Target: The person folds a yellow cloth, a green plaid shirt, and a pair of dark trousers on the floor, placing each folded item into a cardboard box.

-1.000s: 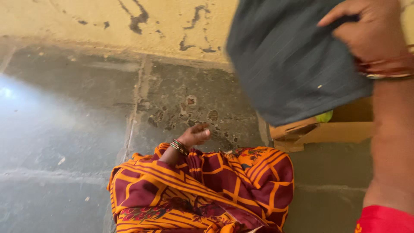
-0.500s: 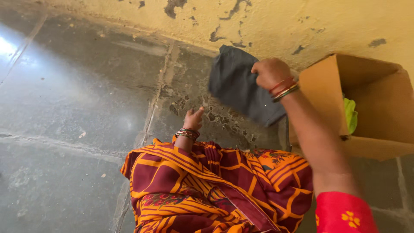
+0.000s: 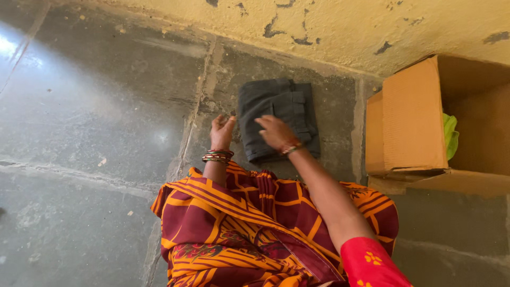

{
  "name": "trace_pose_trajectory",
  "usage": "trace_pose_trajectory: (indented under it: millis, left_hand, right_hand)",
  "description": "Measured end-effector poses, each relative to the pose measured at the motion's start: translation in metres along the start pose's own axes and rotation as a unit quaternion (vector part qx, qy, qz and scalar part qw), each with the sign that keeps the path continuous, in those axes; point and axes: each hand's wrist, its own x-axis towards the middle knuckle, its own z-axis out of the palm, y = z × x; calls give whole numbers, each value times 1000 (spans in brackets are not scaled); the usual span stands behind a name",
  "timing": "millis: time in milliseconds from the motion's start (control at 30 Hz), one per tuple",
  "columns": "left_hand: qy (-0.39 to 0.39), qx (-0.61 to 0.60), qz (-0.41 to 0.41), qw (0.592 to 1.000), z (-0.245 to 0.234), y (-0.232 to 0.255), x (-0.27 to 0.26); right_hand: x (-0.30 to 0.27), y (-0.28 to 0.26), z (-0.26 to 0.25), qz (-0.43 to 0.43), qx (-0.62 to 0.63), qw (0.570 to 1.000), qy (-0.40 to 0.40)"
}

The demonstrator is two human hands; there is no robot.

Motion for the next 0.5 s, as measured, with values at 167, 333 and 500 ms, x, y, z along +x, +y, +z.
trace_pose_trajectory:
  millis: [167, 333, 500]
  left_hand:
    - [-114, 329, 173, 921, 9, 44, -43]
    - [-290, 512, 120, 799, 13, 84, -83]
    - [-338, 561, 88, 750, 11, 106, -94]
  right_hand:
    - [-62, 115, 27, 227, 70, 934, 268]
    - [-90, 174, 51, 501, 392, 725, 264]
    - [-83, 165, 72, 530, 421, 688, 261]
